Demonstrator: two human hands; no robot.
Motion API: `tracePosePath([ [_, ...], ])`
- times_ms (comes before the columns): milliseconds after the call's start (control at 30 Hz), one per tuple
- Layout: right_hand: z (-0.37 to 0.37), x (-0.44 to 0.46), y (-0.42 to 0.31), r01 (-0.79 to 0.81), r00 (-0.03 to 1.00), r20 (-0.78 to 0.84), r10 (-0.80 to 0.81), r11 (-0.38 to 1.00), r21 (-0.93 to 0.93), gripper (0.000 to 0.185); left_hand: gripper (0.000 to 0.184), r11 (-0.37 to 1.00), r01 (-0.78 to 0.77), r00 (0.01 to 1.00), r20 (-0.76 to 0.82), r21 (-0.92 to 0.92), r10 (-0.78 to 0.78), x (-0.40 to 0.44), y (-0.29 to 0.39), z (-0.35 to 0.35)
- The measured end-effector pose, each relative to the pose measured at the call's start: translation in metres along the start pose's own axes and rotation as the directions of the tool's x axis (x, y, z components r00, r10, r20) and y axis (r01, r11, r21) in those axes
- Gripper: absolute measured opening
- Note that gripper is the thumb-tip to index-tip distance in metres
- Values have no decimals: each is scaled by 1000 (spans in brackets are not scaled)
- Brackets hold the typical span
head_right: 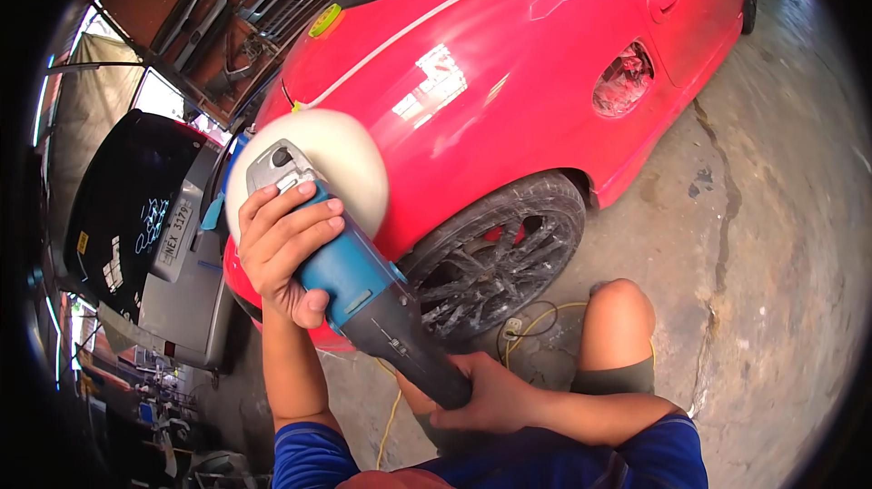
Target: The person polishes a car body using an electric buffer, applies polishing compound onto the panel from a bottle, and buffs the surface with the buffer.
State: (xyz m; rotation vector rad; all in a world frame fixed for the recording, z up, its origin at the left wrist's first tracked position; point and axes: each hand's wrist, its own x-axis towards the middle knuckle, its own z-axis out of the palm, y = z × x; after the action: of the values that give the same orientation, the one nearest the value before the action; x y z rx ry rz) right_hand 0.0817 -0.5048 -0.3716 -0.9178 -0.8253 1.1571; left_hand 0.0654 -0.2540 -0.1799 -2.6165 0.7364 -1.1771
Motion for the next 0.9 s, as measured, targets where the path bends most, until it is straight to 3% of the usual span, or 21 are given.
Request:
tracePosePath([
  [233,7,7,3,23,997,69,-22,1000,-11,31,66,998,55,998,-9,28,-54,-22,5,-17],
  [333,4,6,5,-38,997,66,39,999,-19,31,66,998,51,999,-11,25,-51,-23,4,-18],
  [467,3,-3,-16,-118,993,-3,118,993,26,32,65,999,30,998,-49,-13,-31,-14,1,-4],
  [667,-17,-18,-16,26,992,-122,-43,990,-140,33,63,995,-35,989,-147,-92,22,14,-5,34],
  [867,-26,-35,-35,-101,968,-232,93,995,-23,36,61,978,-115,976,-203,-172,79,42,-6,69],
  [900,-28,-36,-31,-55,971,-233,45,998,-37,34,66,977,-100,980,-188,-187,65,47,-1,70],
])
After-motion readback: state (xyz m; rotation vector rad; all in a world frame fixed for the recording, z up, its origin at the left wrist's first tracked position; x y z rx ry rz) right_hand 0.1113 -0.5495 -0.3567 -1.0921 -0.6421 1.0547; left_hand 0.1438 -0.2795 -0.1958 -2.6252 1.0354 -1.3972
